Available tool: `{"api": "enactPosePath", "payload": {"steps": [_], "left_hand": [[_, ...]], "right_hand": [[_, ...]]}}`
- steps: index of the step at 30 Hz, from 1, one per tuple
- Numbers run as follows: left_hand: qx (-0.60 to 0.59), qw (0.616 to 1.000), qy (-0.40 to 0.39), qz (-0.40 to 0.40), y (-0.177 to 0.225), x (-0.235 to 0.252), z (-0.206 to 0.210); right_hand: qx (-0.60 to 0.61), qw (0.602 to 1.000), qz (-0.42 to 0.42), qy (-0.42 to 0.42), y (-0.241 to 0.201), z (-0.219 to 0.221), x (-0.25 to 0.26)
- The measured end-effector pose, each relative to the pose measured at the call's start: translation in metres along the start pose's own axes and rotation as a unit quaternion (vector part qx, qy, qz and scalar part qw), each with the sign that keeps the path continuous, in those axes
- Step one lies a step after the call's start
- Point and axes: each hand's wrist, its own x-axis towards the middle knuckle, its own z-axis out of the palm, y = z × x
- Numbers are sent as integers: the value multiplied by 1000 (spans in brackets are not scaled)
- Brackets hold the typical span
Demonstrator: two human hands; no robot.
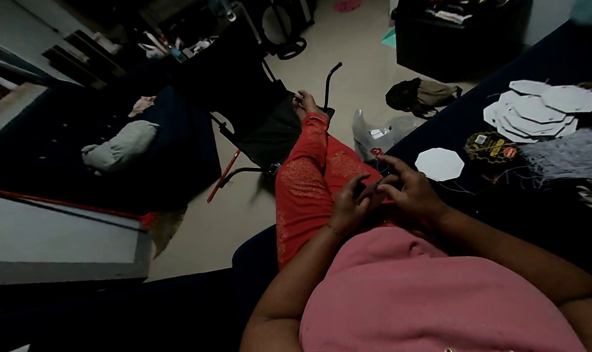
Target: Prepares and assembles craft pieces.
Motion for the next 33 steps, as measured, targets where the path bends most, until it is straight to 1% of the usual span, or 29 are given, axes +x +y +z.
{"api": "enactPosePath", "payload": {"steps": [5, 9, 12, 15, 17, 19, 21, 23, 25, 28, 33], "left_hand": [[25, 999, -22, 32, 0, 0, 0], [39, 996, -38, 68, 1, -1, -1], [33, 996, -24, 85, -1, 0, -1], [18, 994, 1, 111, -4, 0, 0], [36, 990, 27, 137, -4, -1, 0], [86, 978, 62, 182, -6, -3, 0], [129, 959, 81, 240, -10, -3, 0], [169, 937, 95, 291, -15, -1, 1], [190, 925, 90, 316, -16, -1, 1], [218, 919, 78, 319, -14, -2, 1], [210, 929, 73, 297, -20, 0, 2]], "right_hand": [[-11, 1000, -11, 1, 2, 0, -1], [-23, 1000, -1, -2, -1, -1, -3], [-20, 1000, -1, 2, 0, -1, -4], [25, 1000, 8, 3, 0, -4, -6], [63, 997, 37, -4, -5, -9, -8], [90, 989, 113, -22, -11, -16, -6], [127, 973, 186, -56, -11, -21, -2], [170, 959, 212, -81, -5, -23, 1], [186, 956, 210, -86, 1, -20, 2], [206, 956, 202, -55, 4, -17, 1], [239, 945, 221, -12, 10, -15, 1]]}}
